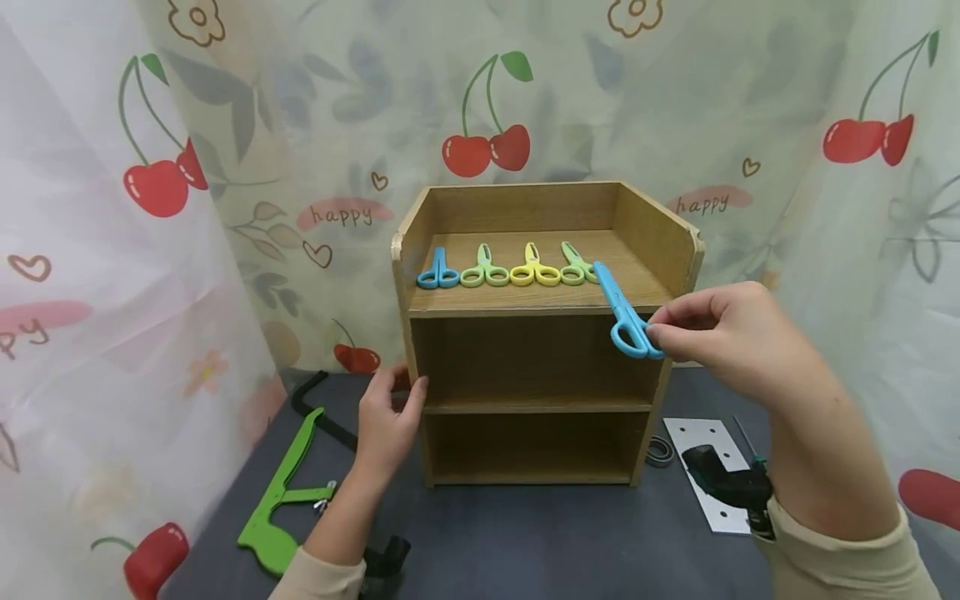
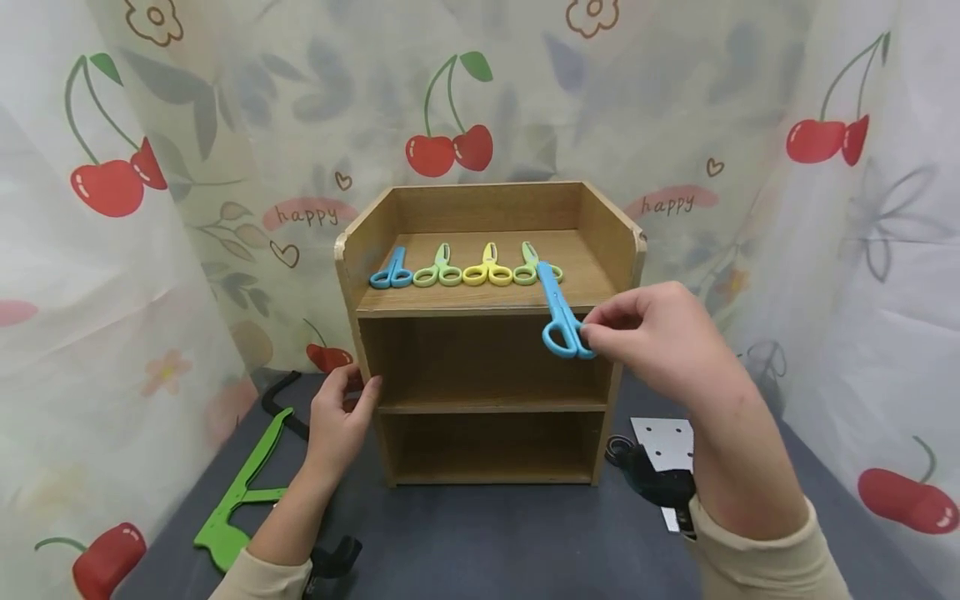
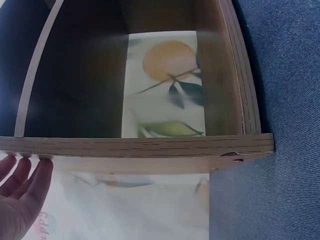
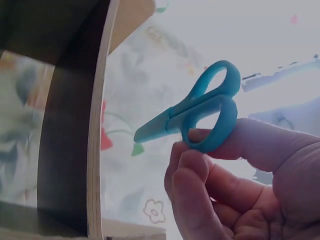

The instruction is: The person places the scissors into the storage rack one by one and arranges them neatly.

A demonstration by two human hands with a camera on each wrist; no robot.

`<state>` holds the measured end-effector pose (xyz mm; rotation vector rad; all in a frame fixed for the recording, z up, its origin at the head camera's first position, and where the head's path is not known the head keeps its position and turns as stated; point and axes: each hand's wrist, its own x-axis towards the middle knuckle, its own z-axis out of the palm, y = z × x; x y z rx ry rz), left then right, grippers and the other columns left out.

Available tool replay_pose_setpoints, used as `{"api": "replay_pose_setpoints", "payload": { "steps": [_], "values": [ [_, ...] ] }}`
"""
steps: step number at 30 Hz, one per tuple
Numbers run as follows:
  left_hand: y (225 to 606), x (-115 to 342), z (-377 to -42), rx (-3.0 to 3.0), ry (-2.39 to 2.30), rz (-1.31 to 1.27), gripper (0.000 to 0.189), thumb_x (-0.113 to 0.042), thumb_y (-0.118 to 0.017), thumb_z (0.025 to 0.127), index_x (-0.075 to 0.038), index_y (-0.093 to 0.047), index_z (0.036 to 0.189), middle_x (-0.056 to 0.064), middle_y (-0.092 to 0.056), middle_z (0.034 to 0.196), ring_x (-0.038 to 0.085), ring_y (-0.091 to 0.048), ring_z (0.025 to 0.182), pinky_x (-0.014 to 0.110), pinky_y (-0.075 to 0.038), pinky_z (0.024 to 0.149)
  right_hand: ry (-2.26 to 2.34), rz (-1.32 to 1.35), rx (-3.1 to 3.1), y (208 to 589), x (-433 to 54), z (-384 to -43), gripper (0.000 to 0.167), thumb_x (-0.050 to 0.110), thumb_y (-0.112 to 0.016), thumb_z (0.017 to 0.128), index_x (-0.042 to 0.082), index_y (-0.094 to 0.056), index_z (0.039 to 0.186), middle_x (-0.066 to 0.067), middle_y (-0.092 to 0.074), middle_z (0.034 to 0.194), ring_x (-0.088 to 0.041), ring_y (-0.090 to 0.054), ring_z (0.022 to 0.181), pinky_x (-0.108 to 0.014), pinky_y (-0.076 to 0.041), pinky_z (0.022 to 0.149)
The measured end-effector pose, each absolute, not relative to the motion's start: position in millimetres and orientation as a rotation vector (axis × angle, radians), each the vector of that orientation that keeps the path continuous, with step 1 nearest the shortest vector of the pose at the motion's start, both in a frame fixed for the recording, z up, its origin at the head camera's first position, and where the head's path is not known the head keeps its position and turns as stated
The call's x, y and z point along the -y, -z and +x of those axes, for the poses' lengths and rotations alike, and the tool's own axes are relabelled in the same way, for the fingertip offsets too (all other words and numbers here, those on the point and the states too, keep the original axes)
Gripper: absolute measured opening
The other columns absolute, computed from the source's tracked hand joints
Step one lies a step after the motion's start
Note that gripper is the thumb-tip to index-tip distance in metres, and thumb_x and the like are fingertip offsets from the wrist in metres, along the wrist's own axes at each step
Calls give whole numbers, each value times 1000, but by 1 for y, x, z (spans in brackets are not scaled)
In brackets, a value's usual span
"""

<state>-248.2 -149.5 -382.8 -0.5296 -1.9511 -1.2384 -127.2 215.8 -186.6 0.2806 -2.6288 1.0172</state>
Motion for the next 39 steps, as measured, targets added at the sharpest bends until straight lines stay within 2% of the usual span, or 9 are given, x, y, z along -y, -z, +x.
{"api": "replay_pose_setpoints", "payload": {
  "steps": [9, 15, 17, 19, 21, 23, 25, 30, 39],
  "values": [
    [382, 149, -247, 1963, 1252, -514, 23, -14, -73, 97, -1, -69, 115, 10, -66, 102, 21, -67, 90, 36, -60, 70, -727, 136, 2701, 163, -214, -157, 25, 21, -67, 91, 3, -80, 101, -2, -71, 79, -24, -58, 79, -35, -43, 59],
    [383, 151, -248, 1975, 1235, -501, 24, -15, -73, 96, -1, -69, 115, 10, -66, 102, 21, -67, 92, 38, -61, 71, -529, 62, 2713, 158, -204, -172, 24, 15, -63, 88, 0, -80, 94, -11, -72, 82, -33, -56, 82, -38, -44, 59],
    [382, 151, -247, 1980, 1239, -500, 24, -16, -73, 97, -1, -69, 115, 10, -66, 103, 21, -67, 92, 39, -61, 71, -472, 50, 2699, 157, -200, -177, 22, 13, -62, 87, 0, -80, 89, -11, -72, 79, -34, -58, 82, -40, -45, 60],
    [381, 150, -246, 1985, 1244, -499, 24, -17, -72, 98, -1, -69, 116, 10, -66, 103, 22, -67, 92, 40, -60, 72, -407, 39, 2681, 157, -196, -180, 20, 9, -60, 84, 4, -79, 78, -7, -68, 70, -33, -58, 77, -40, -45, 60],
    [381, 150, -246, 1991, 1249, -498, 24, -17, -71, 98, -1, -69, 117, 10, -66, 104, 22, -67, 92, 40, -60, 72, -331, 26, 2665, 157, -191, -184, 23, 5, -56, 81, 6, -71, 63, -3, -59, 60, -31, -55, 70, -39, -43, 57],
    [381, 149, -246, 1994, 1250, -496, 25, -17, -71, 98, -2, -68, 117, 10, -65, 104, 22, -67, 92, 40, -60, 72, -262, -1, 2660, 156, -187, -189, 24, 2, -55, 80, 6, -61, 57, -3, -54, 58, -30, -53, 66, -39, -43, 56],
    [381, 149, -246, 1995, 1253, -497, 24, -17, -71, 98, -1, -68, 117, 10, -65, 104, 22, -67, 92, 41, -60, 72, -218, -38, 2676, 154, -183, -195, 23, 1, -54, 82, 7, -56, 59, -8, -53, 61, -31, -53, 66, -40, -45, 55],
    [383, 149, -246, 1992, 1266, -498, 24, -16, -72, 98, -1, -68, 116, 11, -65, 102, 24, -68, 90, 41, -61, 71, -92, -66, 2715, 148, -174, -211, 13, 3, -55, 88, 0, -65, 80, -18, -66, 81, -36, -63, 77, -47, -53, 60],
    [381, 150, -246, 1986, 1286, -499, 24, -16, -71, 98, -1, -69, 116, 11, -65, 104, 24, -66, 94, 41, -61, 73, 41, -113, 2780, 133, -170, -235, 14, 3, -55, 94, -2, -67, 91, -22, -65, 90, -32, -61, 75, -40, -51, 50]
  ]
}}
